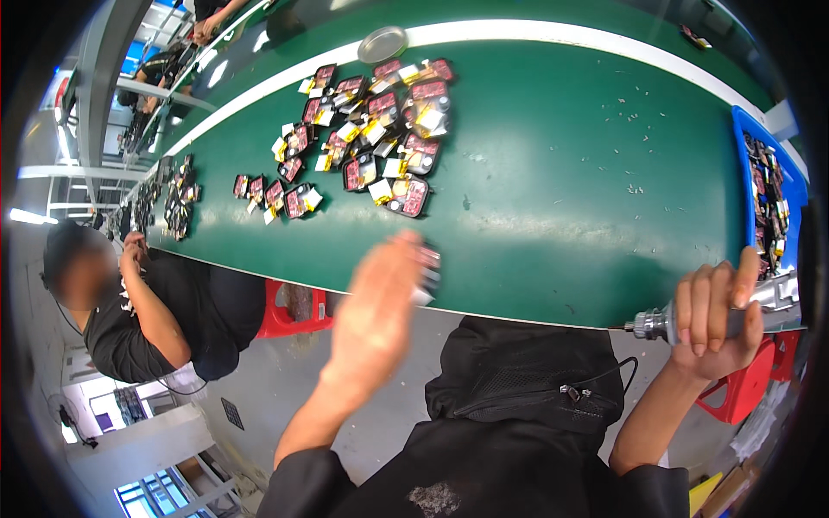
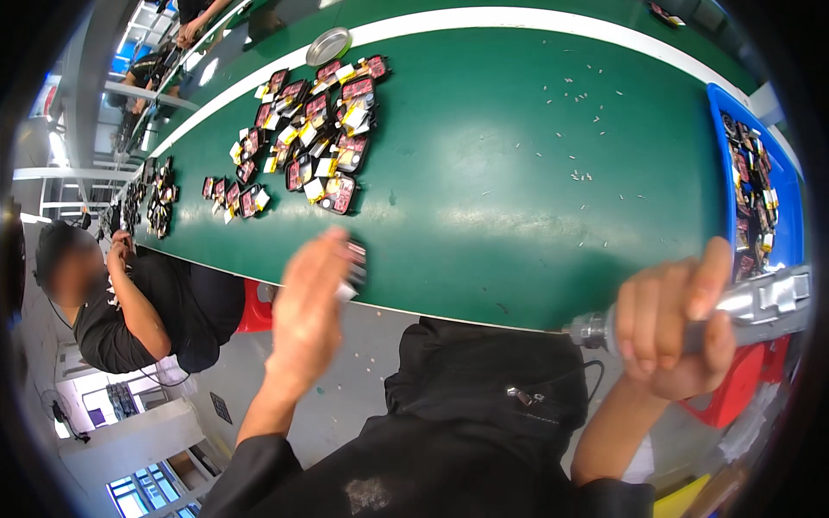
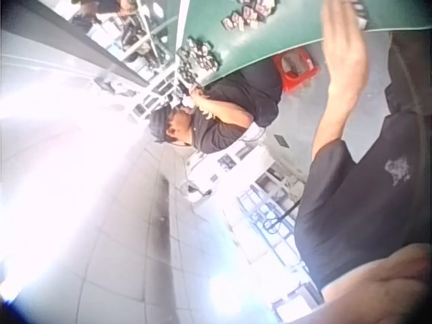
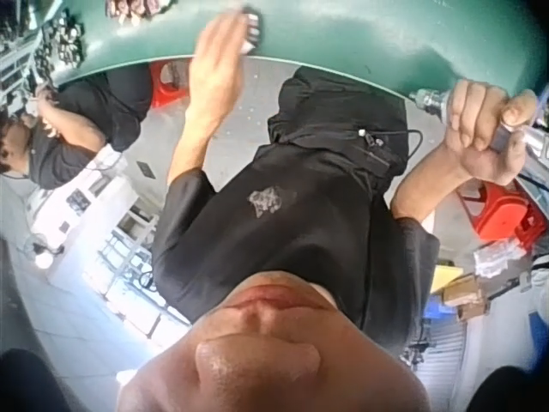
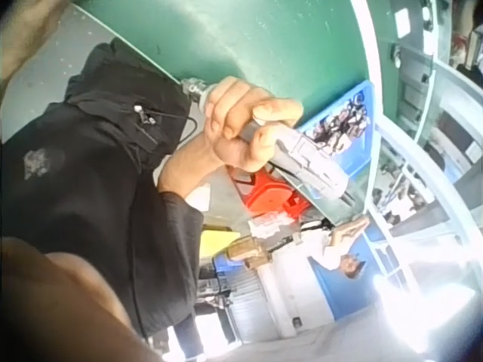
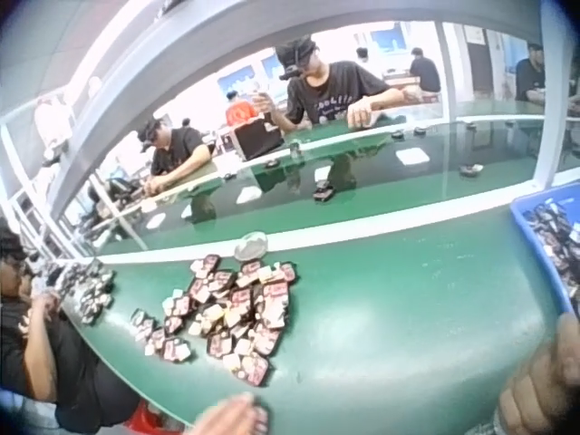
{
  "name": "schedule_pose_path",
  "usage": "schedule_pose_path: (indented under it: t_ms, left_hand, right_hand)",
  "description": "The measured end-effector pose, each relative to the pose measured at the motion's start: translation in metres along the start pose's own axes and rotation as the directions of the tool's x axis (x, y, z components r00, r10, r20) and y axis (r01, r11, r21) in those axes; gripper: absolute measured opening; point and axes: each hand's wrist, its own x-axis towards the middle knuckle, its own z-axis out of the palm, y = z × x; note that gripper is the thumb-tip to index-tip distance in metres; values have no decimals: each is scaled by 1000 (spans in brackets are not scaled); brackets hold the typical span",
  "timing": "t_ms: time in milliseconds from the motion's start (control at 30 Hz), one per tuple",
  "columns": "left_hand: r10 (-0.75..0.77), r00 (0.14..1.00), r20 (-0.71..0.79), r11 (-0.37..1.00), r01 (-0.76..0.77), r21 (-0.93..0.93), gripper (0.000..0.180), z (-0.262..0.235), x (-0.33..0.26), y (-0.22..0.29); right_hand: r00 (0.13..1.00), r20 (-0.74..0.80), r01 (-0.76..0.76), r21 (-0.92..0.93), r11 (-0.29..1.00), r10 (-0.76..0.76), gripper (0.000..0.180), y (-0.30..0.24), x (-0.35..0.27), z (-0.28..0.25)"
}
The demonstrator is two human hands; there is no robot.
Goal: Using an electric screwdriver to fasten screws onto small electronic components on an assembly line.
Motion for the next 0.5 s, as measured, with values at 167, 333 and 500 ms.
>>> schedule_pose_path:
  t_ms: [167, 333, 500]
  left_hand:
    - [-267, 936, -228, 870, 336, 361, 66, -10, 22, -47]
    - [-88, 959, -269, 989, 115, 87, 48, -3, 71, -3]
    - [139, 977, -164, 984, -155, -86, 28, 31, 139, 30]
  right_hand:
    - [988, -152, -42, -5, 999, 41, 15, 17, -12, 3]
    - [937, -345, -33, 63, 997, 53, 13, 27, -19, 9]
    - [945, -325, 0, 119, 993, 39, 15, 28, -24, 5]
